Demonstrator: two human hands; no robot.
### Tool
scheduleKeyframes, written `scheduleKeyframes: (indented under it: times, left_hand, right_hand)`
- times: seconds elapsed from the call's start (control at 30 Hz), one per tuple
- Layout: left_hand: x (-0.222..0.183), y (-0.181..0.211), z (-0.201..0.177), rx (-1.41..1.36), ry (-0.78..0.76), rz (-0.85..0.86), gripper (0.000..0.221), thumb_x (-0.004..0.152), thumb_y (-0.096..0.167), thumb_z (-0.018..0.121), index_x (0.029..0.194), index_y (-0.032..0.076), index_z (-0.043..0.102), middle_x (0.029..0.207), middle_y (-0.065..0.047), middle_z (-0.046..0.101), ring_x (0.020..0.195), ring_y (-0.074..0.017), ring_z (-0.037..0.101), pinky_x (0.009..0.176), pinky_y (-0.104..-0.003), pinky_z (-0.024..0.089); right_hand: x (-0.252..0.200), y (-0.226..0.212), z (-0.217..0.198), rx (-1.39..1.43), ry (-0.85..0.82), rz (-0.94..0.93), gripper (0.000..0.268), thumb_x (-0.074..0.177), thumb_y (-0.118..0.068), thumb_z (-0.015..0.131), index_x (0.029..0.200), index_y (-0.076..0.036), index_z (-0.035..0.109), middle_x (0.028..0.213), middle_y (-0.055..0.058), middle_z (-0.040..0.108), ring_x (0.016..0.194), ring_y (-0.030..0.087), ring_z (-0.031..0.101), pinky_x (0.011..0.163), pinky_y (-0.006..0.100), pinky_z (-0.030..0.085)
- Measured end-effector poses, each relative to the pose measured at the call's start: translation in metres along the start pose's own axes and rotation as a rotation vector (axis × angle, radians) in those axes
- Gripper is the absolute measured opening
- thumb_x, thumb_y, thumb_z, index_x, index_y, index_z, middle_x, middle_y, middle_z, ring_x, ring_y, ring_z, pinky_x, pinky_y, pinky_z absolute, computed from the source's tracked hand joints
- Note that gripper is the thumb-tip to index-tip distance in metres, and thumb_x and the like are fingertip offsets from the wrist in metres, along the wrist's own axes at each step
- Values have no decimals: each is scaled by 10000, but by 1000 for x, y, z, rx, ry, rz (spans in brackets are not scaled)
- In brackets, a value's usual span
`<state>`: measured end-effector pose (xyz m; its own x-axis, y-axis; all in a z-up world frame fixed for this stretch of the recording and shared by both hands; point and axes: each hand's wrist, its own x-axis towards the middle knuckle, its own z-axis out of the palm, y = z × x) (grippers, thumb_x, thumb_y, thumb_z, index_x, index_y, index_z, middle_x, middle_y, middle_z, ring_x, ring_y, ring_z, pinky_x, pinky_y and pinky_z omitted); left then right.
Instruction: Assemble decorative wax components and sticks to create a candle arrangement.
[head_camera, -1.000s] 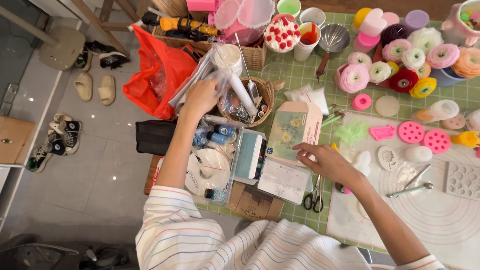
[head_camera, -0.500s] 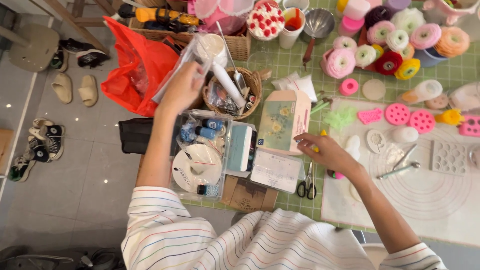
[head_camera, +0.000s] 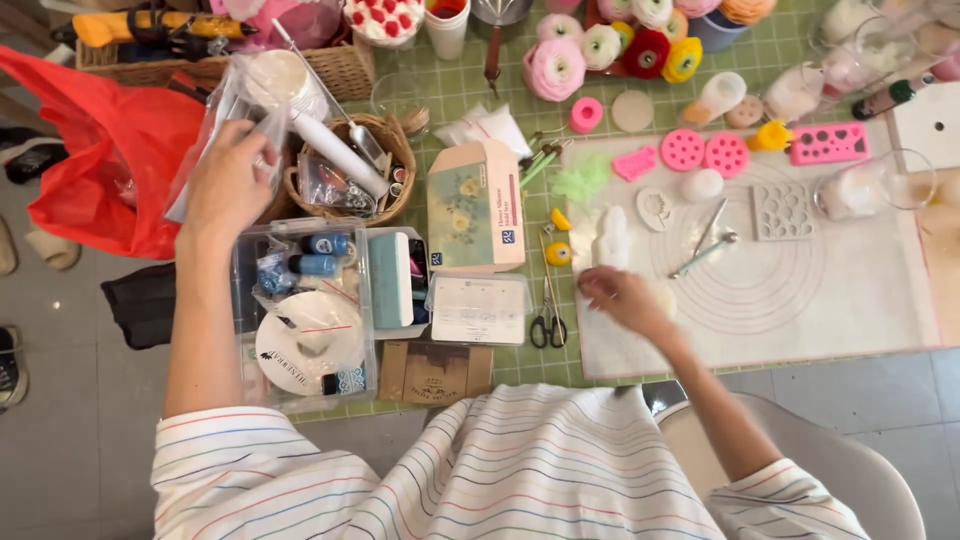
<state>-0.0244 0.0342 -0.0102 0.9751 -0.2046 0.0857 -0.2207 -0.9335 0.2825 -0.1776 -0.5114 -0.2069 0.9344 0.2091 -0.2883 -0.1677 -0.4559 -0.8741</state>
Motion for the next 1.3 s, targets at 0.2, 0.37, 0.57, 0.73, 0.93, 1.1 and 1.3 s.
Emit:
scheduleKeyframes:
  times: [0.2, 0.37, 0.57, 0.73, 0.93, 1.1, 1.3]
  left_hand:
    - [17, -51, 23, 341, 182, -145, 348, 840, 21, 731, 1167, 138, 753, 1242, -129, 641, 1053, -358, 685, 828, -508, 541]
    - [30, -46, 20, 209, 219, -285, 320, 862, 264, 853, 1138, 131, 760, 1195, -169, 602, 1038, -396, 637, 841, -545, 514]
    - [52, -52, 37, 286, 203, -259, 288, 759, 176, 880, 1023, 97, 797, 1339, -223, 498, 1173, -397, 534, 839, -496, 545]
    - [65, -73, 56, 348, 187, -256, 169, 792, 146, 878, 895, 41, 795, 1352, -196, 516, 1217, -373, 531, 860, -470, 557]
    - [55, -60, 16, -89, 331, -300, 66, 835, 102, 810, 813, 83, 751, 1149, -148, 590, 1027, -278, 619, 839, -408, 514]
    - [42, -35, -41, -870, 445, -224, 104, 950, 84, 648, 849, 63, 663, 918, -59, 743, 788, -89, 660, 641, -226, 512]
    - [25, -3, -93, -1124, 487, 62, 130, 1039, 105, 597, 913, 73, 586, 1050, -166, 815, 865, -142, 755, 742, -266, 585]
  right_hand:
    - [-14, 24, 83, -192, -24, -65, 226, 906, -191, 721, 1085, -51, 722, 812, 129, 780, 699, 242, 761, 659, 371, 596]
    - [5, 48, 107, -337, 52, -109, 233, 838, -196, 742, 1018, -68, 666, 815, 123, 760, 765, 320, 738, 684, 437, 578]
    - [6, 36, 104, -478, 10, 44, 262, 820, -275, 773, 982, -112, 649, 792, 81, 756, 772, 310, 728, 691, 462, 560]
    - [9, 26, 101, -550, -45, 110, 248, 818, -312, 780, 938, -126, 667, 788, 61, 763, 773, 288, 737, 713, 440, 567]
    - [4, 20, 100, -613, -48, 100, 286, 803, -340, 796, 926, -119, 664, 795, 64, 743, 785, 308, 718, 702, 456, 556]
    - [1, 31, 106, -706, -57, 78, 299, 794, -339, 798, 957, -129, 662, 840, 111, 743, 820, 340, 719, 712, 484, 550]
    - [5, 37, 113, -754, -66, 152, 393, 778, -331, 819, 1018, -84, 632, 860, 148, 740, 848, 364, 726, 731, 508, 559]
